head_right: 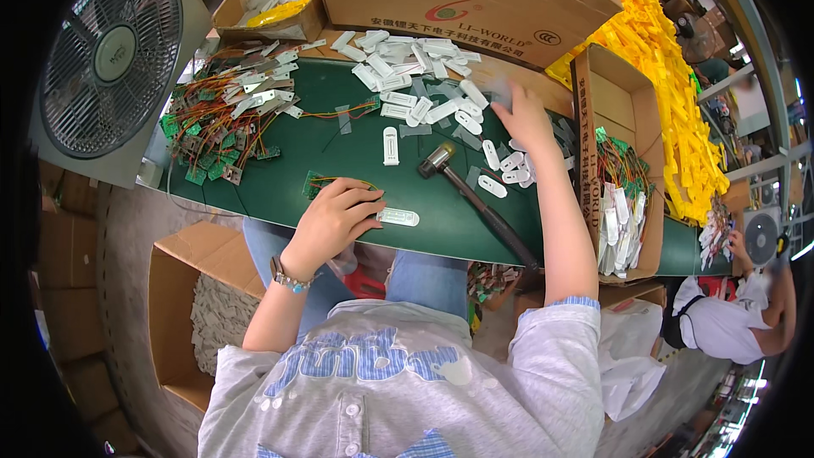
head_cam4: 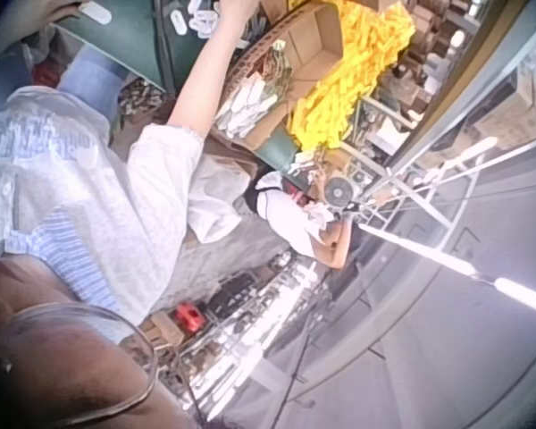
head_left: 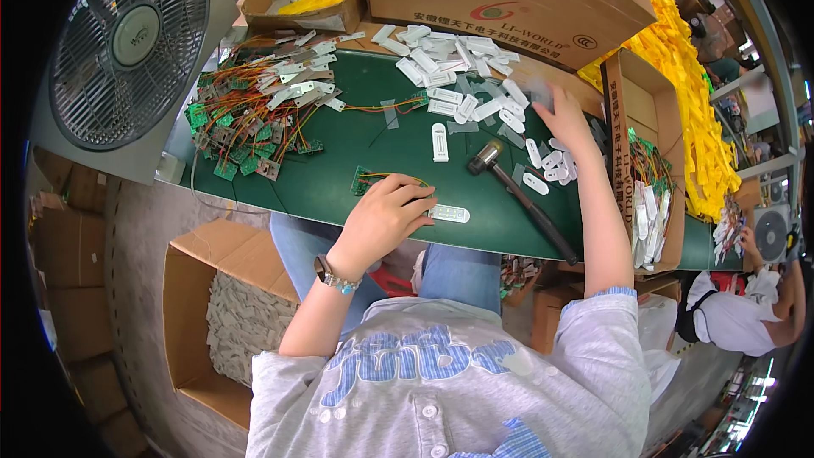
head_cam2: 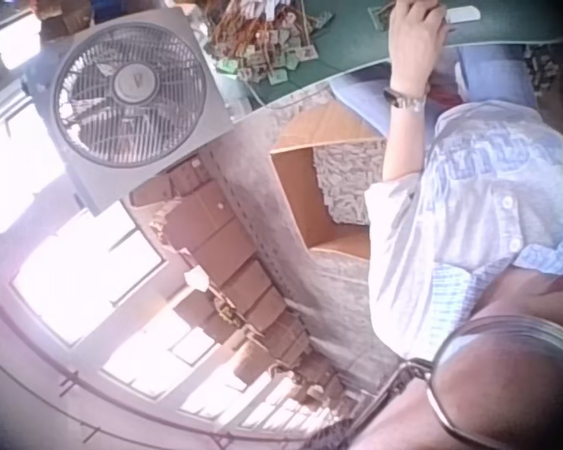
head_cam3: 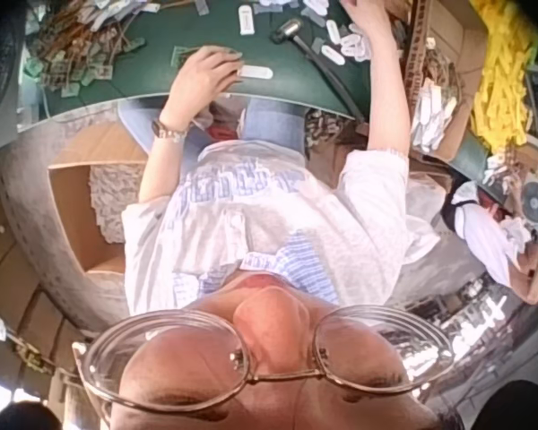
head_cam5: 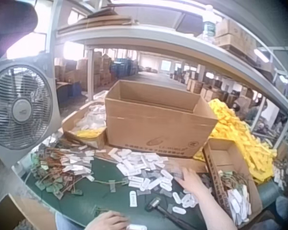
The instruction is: Assembling small electronic modules by placing circuit boards into plastic housings and securing them with a mallet.
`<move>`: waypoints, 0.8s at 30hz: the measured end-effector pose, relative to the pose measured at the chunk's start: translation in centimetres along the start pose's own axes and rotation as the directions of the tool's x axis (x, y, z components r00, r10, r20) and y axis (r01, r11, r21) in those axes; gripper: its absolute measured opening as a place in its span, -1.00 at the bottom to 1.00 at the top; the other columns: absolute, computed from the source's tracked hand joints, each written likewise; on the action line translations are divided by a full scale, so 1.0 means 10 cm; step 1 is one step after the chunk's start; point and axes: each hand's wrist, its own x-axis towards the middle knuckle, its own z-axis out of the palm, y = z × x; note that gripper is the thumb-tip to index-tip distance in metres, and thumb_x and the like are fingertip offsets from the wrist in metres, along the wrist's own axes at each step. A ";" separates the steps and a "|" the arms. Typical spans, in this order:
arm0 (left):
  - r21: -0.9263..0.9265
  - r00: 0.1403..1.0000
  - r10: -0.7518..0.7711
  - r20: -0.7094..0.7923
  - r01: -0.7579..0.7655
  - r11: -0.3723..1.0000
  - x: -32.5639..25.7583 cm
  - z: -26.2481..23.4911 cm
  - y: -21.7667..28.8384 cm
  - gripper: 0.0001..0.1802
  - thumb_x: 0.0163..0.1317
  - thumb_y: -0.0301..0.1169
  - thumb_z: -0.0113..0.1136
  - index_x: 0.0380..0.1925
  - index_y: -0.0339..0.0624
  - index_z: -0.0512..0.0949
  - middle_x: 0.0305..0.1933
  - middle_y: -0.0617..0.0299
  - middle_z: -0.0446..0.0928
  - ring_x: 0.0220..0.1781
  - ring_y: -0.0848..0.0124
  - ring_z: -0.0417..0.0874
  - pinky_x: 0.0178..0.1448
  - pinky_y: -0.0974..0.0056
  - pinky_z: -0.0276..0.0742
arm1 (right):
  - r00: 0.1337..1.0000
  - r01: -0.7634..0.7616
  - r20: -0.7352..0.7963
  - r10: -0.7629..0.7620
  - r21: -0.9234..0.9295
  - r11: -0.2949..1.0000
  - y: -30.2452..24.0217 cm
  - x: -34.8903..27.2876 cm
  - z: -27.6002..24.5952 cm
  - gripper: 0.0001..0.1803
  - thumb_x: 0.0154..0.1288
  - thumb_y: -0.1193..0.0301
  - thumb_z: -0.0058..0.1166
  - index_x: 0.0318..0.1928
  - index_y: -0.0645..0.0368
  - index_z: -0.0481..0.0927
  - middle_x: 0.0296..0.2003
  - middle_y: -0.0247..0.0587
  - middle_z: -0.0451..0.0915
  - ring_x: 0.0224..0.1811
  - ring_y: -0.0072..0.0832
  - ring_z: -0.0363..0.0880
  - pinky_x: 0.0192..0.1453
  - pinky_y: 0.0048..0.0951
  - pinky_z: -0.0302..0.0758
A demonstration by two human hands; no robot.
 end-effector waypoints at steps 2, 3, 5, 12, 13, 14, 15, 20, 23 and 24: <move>0.004 1.000 -0.004 0.001 0.004 1.000 0.00 -0.01 0.00 -0.70 0.08 -0.29 0.41 -0.17 -0.10 0.71 0.00 0.31 0.67 0.12 0.26 0.58 0.17 0.16 0.56 | 0.997 0.028 0.079 -0.026 -0.030 0.999 -0.24 -0.17 -0.23 -0.54 0.37 0.17 0.14 0.14 0.21 0.56 0.00 0.15 0.61 0.10 0.06 0.55 0.20 -0.11 0.49; 0.008 1.000 0.002 0.005 -0.002 1.000 0.01 -0.02 0.00 -0.70 0.08 -0.29 0.41 -0.17 -0.10 0.71 0.00 0.31 0.67 0.12 0.26 0.58 0.17 0.16 0.56 | 0.996 0.026 0.081 -0.023 -0.030 0.999 -0.25 -0.17 -0.30 -0.54 0.37 0.17 0.14 0.14 0.21 0.56 0.00 0.15 0.61 0.10 0.06 0.55 0.20 -0.11 0.49; 0.005 1.000 0.006 0.002 -0.006 1.000 0.03 -0.02 0.01 -0.70 0.08 -0.30 0.41 -0.17 -0.10 0.71 0.00 0.31 0.67 0.12 0.25 0.59 0.17 0.16 0.56 | 0.998 0.041 0.049 -0.046 0.091 0.995 -0.21 -0.16 -0.41 -0.62 0.35 0.21 0.16 0.01 0.23 0.63 -0.05 0.10 0.65 0.06 0.04 0.58 0.16 -0.12 0.50; -0.006 1.000 0.015 -0.015 -0.015 1.000 0.03 -0.02 0.01 -0.71 0.08 -0.30 0.41 -0.17 -0.10 0.71 -0.01 0.30 0.67 0.11 0.24 0.59 0.16 0.15 0.56 | 0.985 0.121 0.092 -0.144 0.223 0.967 -0.19 -0.02 -0.20 -0.67 0.16 0.38 0.32 -0.05 0.19 0.66 -0.18 -0.02 0.67 -0.03 -0.06 0.56 0.12 -0.14 0.49; -0.004 1.000 0.012 -0.015 -0.012 1.000 0.03 -0.02 0.01 -0.71 0.08 -0.30 0.41 -0.17 -0.10 0.71 -0.01 0.30 0.67 0.11 0.24 0.59 0.16 0.15 0.56 | 0.985 0.123 0.093 -0.147 0.226 0.966 -0.20 -0.03 -0.19 -0.67 0.16 0.38 0.32 -0.05 0.19 0.66 -0.18 -0.02 0.67 -0.03 -0.06 0.56 0.12 -0.14 0.49; -0.015 1.000 0.009 -0.010 -0.010 1.000 0.03 -0.01 0.01 -0.71 0.09 -0.30 0.41 -0.17 -0.10 0.71 0.00 0.31 0.67 0.12 0.24 0.58 0.16 0.15 0.56 | 0.981 0.195 -0.007 -0.196 0.138 0.971 -0.25 -0.05 -0.18 -0.69 0.16 0.39 0.32 -0.07 0.18 0.68 -0.18 -0.04 0.67 -0.04 -0.08 0.55 0.11 -0.14 0.49; -0.026 1.000 0.008 -0.005 -0.008 1.000 0.03 -0.01 0.00 -0.71 0.09 -0.30 0.41 -0.17 -0.09 0.71 0.00 0.31 0.67 0.12 0.24 0.58 0.16 0.16 0.56 | 0.963 0.256 -0.103 -0.251 0.042 0.966 -0.29 -0.07 -0.17 -0.71 0.15 0.39 0.31 -0.10 0.17 0.69 -0.19 -0.07 0.67 -0.05 -0.10 0.54 0.10 -0.15 0.48; -0.016 1.000 -0.001 -0.004 0.001 1.000 0.02 -0.01 0.01 -0.72 0.09 -0.30 0.41 -0.17 -0.09 0.71 0.00 0.33 0.67 0.12 0.25 0.58 0.16 0.16 0.56 | 0.975 0.218 -0.026 -0.219 -0.052 0.975 -0.46 -0.21 -0.34 -0.81 0.16 0.45 0.28 -0.18 0.18 0.72 -0.17 -0.12 0.64 -0.04 -0.10 0.53 0.09 -0.17 0.48; -0.008 1.000 -0.006 0.000 0.006 1.000 0.03 -0.02 0.02 -0.71 0.08 -0.30 0.41 -0.17 -0.08 0.71 0.00 0.33 0.67 0.12 0.25 0.58 0.15 0.16 0.56 | 0.972 0.218 -0.073 -0.221 -0.057 0.974 -0.51 -0.35 -0.40 -0.81 0.17 0.48 0.27 -0.18 0.18 0.72 -0.20 -0.11 0.62 -0.06 -0.10 0.54 0.05 -0.18 0.48; -0.005 1.000 -0.003 0.001 0.003 1.000 0.04 -0.02 0.03 -0.71 0.08 -0.30 0.41 -0.17 -0.08 0.71 0.00 0.33 0.67 0.12 0.25 0.58 0.15 0.16 0.57 | 0.969 0.210 -0.123 -0.213 -0.039 0.977 -0.54 -0.40 -0.42 -0.79 0.17 0.49 0.26 -0.15 0.18 0.72 -0.21 -0.11 0.61 -0.08 -0.11 0.54 0.03 -0.19 0.49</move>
